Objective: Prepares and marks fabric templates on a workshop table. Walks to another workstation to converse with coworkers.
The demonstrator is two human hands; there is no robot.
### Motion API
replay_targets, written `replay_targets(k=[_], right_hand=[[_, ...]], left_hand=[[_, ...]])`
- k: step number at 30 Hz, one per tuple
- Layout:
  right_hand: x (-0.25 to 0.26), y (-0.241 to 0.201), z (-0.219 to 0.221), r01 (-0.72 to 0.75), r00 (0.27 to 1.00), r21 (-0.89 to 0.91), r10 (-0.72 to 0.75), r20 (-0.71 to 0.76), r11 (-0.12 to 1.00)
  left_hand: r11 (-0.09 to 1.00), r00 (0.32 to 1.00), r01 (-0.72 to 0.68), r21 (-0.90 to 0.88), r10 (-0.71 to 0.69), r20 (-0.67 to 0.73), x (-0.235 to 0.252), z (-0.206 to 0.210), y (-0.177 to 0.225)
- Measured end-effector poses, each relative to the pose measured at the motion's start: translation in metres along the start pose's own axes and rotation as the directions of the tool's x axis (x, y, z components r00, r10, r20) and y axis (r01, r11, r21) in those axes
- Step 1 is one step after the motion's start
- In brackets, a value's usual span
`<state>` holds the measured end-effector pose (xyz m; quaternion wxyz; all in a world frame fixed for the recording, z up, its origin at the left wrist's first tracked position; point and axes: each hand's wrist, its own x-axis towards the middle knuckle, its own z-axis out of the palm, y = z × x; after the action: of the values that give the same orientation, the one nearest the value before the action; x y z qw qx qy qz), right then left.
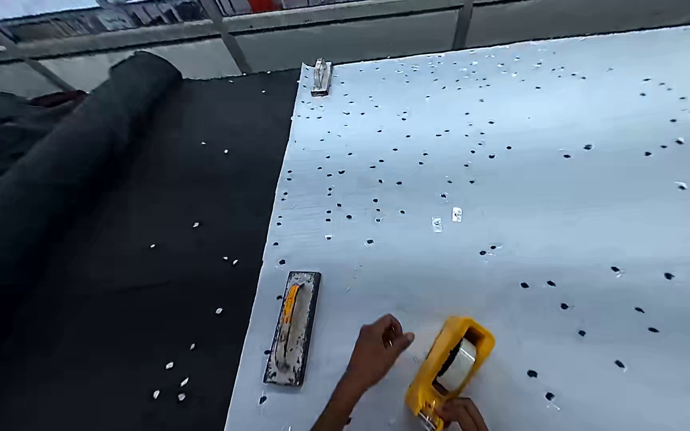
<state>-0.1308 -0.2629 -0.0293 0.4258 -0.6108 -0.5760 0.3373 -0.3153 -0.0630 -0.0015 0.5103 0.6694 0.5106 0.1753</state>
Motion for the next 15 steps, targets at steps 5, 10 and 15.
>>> replay_targets(k=[5,10,15], right_hand=[[0.004,0.006,0.007,0.081,0.995,-0.028,-0.082,-0.051,0.996],[0.008,0.008,0.010,0.091,0.993,-0.070,-0.096,-0.067,0.993],[0.010,0.007,0.012,0.052,0.996,-0.064,-0.056,-0.071,0.997]], left_hand=[[0.993,0.999,-0.021,-0.112,0.025,0.036,-0.090,0.053,0.004],[0.995,0.979,-0.087,-0.058,0.075,-0.191,-0.109,0.054,0.024],[0.997,0.977,0.075,-0.021,-0.078,-0.200,-0.144,0.045,0.020]])
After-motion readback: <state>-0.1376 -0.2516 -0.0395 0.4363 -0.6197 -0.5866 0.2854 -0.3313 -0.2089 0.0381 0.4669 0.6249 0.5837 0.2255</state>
